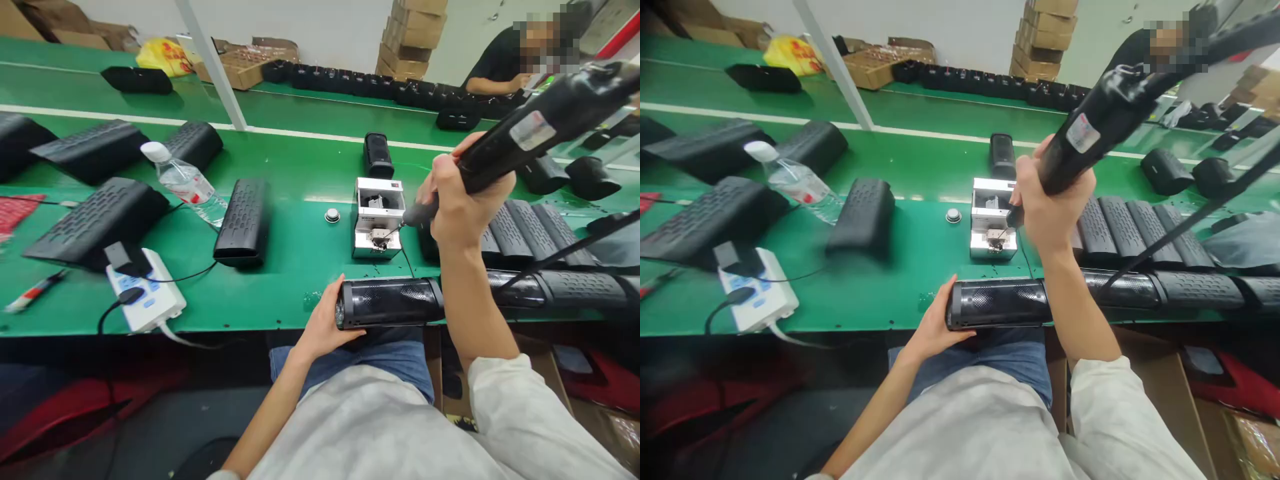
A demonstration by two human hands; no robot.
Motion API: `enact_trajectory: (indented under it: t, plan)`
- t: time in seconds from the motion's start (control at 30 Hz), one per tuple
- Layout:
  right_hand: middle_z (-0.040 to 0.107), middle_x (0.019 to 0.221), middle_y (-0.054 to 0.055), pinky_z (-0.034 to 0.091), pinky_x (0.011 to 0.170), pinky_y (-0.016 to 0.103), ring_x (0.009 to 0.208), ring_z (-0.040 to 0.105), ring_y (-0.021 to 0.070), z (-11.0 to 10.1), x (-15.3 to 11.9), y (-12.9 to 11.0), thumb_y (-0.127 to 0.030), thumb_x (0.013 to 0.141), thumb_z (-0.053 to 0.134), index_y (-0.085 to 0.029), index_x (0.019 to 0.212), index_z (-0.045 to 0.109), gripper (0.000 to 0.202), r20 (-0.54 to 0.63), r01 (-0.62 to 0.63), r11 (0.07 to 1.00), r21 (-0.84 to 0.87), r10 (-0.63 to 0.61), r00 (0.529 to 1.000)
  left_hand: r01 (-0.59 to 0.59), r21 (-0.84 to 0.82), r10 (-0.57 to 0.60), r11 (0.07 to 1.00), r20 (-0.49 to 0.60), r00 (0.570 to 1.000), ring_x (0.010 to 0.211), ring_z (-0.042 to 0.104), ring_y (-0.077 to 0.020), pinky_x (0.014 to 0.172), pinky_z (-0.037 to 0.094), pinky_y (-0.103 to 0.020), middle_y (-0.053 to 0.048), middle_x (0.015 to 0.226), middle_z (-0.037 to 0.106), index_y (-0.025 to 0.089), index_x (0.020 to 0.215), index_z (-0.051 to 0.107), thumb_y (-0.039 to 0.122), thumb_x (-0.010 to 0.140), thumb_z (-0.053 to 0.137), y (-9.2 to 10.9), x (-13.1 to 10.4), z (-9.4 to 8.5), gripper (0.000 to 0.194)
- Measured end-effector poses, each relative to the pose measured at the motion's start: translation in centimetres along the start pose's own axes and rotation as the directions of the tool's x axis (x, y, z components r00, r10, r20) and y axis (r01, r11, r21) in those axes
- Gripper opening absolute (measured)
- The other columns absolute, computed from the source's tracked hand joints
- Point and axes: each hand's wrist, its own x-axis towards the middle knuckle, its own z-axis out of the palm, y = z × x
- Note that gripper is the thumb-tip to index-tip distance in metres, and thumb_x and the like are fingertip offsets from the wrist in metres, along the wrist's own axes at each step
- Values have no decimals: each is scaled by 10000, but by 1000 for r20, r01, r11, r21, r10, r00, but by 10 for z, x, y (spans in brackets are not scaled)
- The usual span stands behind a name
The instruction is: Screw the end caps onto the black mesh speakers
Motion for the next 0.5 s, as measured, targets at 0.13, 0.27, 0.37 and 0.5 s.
enact_trajectory:
  t: [0.13,0.27,0.37,0.5]
  plan:
    - [518,706,-80,481,517,309,497,479,86,5,-4,15,-629,937,891,-261,1047,580,494,43,-56,996,-69,59,997,6,-20,-6,1000,8,1000,1706,500,-433,1403,450,-641,-212,1820,450,321,1851,168,406,820,1045,0,0,0,1355]
    - [507,635,-85,464,498,317,486,471,108,-2,-4,6,-483,908,897,-278,1057,628,369,80,-69,996,-55,73,994,-9,-57,11,998,39,999,1740,455,-423,1430,402,-661,-204,1854,422,351,1871,92,392,880,1008,-1,-1,-1,1350]
    - [471,582,-93,352,423,310,427,405,112,-17,-3,-14,-326,827,865,-285,1022,687,267,1,-53,996,72,53,999,-28,-70,33,997,73,997,1784,381,-415,1452,361,-668,-191,1911,342,382,1878,33,359,927,968,-1,-2,-6,1333]
    - [361,547,-87,173,373,314,396,250,105,-56,-7,-36,-202,664,849,-331,920,771,297,-141,-151,972,182,178,974,-4,-67,10,998,90,996,1789,363,-432,1445,362,-698,-198,1921,316,379,1877,59,327,888,999,1,-6,-15,1366]
